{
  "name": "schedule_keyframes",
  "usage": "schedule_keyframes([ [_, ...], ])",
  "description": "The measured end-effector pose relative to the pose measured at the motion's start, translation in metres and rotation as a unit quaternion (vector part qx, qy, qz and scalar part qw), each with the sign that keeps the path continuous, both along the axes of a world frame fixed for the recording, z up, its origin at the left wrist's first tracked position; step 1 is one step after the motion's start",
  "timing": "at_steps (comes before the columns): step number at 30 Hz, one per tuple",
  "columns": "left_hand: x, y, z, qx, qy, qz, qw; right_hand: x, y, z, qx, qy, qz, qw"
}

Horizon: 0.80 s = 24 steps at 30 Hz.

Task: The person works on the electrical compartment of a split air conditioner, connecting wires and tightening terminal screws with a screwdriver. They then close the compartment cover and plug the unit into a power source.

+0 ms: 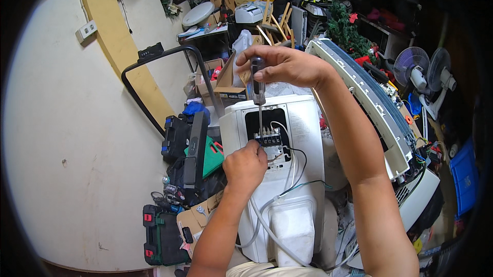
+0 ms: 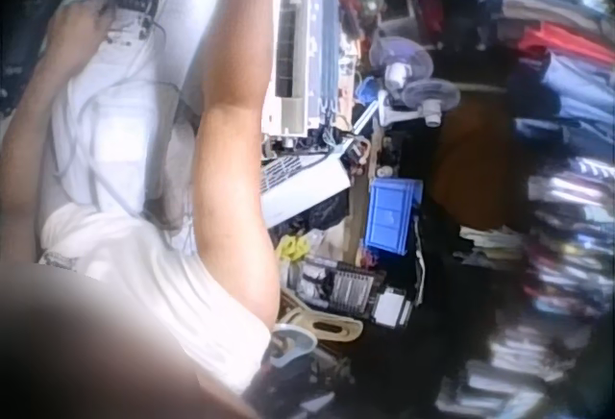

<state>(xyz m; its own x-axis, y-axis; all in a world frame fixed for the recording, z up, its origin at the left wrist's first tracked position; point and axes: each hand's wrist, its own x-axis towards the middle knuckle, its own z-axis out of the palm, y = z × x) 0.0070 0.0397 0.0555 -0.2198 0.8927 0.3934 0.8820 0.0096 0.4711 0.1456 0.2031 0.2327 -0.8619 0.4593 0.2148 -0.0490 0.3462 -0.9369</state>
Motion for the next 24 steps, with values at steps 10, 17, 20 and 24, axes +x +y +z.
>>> schedule_keyframes([
  [10, 0.001, 0.001, -0.004, 0.008, 0.02, 0.012, 1.0, -0.034, -0.004, -0.03, 0.367, 0.049, -0.228, 0.901],
  [17, -0.001, -0.001, -0.006, 0.016, 0.001, -0.001, 1.0, -0.044, 0.028, -0.066, -0.27, 0.306, 0.098, 0.908],
  [20, 0.001, -0.003, -0.008, 0.032, -0.023, -0.002, 0.999, -0.056, 0.017, -0.067, -0.193, 0.278, -0.131, 0.932],
  [24, 0.002, -0.007, -0.009, 0.108, -0.066, -0.012, 0.992, -0.075, 0.004, -0.063, 0.039, 0.229, -0.475, 0.849],
])
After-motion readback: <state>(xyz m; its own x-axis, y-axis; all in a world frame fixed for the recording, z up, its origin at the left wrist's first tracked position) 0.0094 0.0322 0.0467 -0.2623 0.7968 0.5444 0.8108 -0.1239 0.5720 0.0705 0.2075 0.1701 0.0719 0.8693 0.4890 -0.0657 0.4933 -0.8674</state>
